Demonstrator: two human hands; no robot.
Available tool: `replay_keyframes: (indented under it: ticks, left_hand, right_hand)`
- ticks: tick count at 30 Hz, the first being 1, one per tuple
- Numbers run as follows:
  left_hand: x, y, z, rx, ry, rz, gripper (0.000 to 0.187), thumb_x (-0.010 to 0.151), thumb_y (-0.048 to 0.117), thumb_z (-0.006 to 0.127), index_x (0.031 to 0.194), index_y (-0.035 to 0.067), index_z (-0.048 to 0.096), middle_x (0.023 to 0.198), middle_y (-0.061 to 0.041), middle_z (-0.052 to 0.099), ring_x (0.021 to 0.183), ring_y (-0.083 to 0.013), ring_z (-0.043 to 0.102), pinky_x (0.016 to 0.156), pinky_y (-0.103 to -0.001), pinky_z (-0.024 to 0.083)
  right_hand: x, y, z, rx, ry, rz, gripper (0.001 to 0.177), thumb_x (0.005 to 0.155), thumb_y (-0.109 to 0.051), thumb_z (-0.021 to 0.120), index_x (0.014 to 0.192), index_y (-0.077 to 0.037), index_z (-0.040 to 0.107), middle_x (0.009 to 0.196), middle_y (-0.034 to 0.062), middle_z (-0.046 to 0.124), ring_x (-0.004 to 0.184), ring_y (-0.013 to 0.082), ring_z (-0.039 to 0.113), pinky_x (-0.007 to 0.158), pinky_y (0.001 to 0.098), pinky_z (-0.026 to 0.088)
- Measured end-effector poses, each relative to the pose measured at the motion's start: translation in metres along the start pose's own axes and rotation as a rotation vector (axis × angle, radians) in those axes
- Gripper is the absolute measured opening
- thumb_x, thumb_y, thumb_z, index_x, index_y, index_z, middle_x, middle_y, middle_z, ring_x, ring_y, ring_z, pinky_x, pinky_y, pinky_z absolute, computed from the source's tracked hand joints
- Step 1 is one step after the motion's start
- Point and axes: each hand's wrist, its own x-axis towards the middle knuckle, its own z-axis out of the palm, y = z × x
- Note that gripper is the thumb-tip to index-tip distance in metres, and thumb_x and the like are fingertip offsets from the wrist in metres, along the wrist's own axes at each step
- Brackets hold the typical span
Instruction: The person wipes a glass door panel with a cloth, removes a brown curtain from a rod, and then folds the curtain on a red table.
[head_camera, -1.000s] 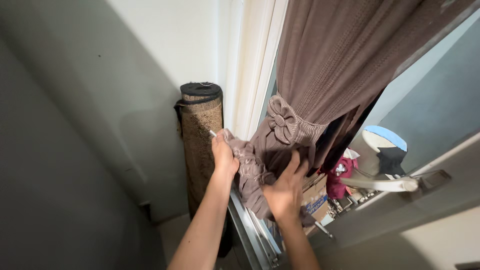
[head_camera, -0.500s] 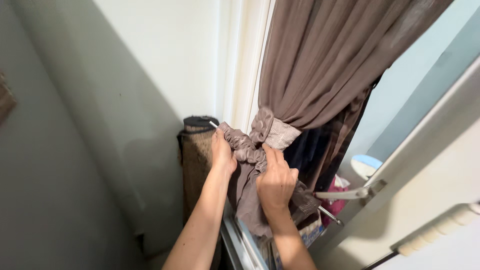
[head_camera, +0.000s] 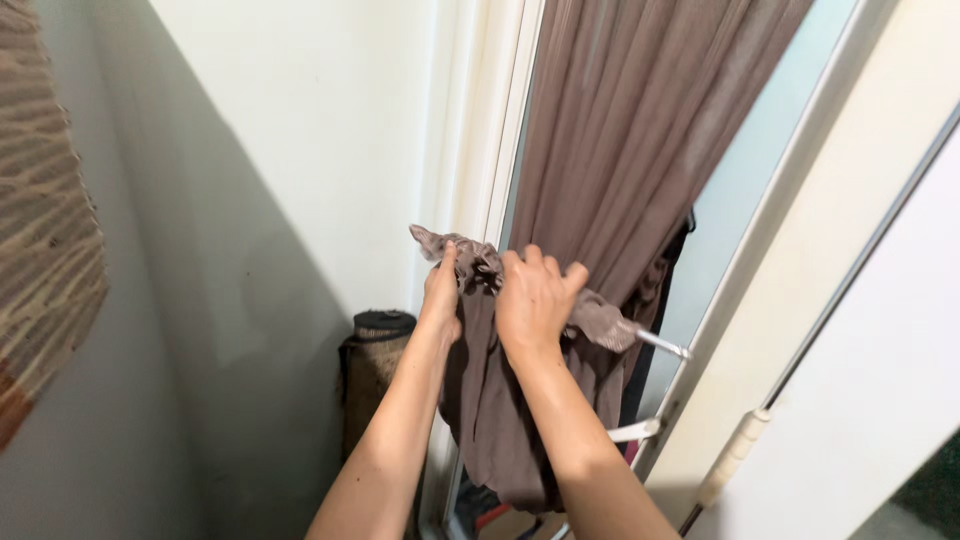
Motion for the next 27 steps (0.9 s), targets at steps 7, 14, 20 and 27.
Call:
replay_keyframes:
  ticks: [7,14,20,27]
  left_hand:
    - [-0.033,0.055,0.059,0.083,0.015,0.108,0.091,0.092,0.066,0.049,0.159,0.01,0.026,0.162,-0.012,0.03,0.147,-0.0274,0.034,0.115,-0.052,0.035]
    - [-0.03,0.083,0.112,0.455,0.086,0.448,0.09,0.081,0.037,0.071,0.158,0.013,0.033,0.162,-0.017,0.035,0.146,-0.0329,0.04,0.116,-0.043,0.036]
    - [-0.023,0.117,0.15,0.558,0.155,0.791,0.065,0.08,0.019,0.071,0.141,0.009,0.052,0.143,-0.019,0.049,0.131,-0.0348,0.05,0.108,-0.044,0.041]
    - [0.005,0.172,0.213,0.494,0.161,1.066,0.04,0.086,0.019,0.069,0.124,0.008,0.064,0.131,-0.018,0.057,0.121,-0.034,0.058,0.101,-0.043,0.048]
  right_hand:
    - [0.109,0.004,-0.004,-0.208,0.034,-0.23,0.005,0.08,-0.011,0.067,0.077,-0.014,0.07,0.078,0.0063,0.061,0.075,0.025,0.061,0.08,0.0456,0.039]
    - [0.202,0.05,-0.036,-0.411,0.173,-0.357,0.003,0.08,-0.014,0.068,0.082,-0.016,0.068,0.083,0.0034,0.063,0.077,0.0237,0.063,0.076,0.0458,0.042]
    - [0.266,0.074,-0.064,-0.53,0.269,-0.405,0.01,0.079,-0.019,0.068,0.089,-0.016,0.07,0.09,0.0037,0.064,0.085,0.023,0.063,0.076,0.0452,0.044]
    - [0.341,0.093,-0.086,-0.596,0.397,-0.389,0.008,0.087,-0.019,0.07,0.094,-0.016,0.07,0.095,0.0041,0.064,0.095,0.0241,0.062,0.082,0.0465,0.045]
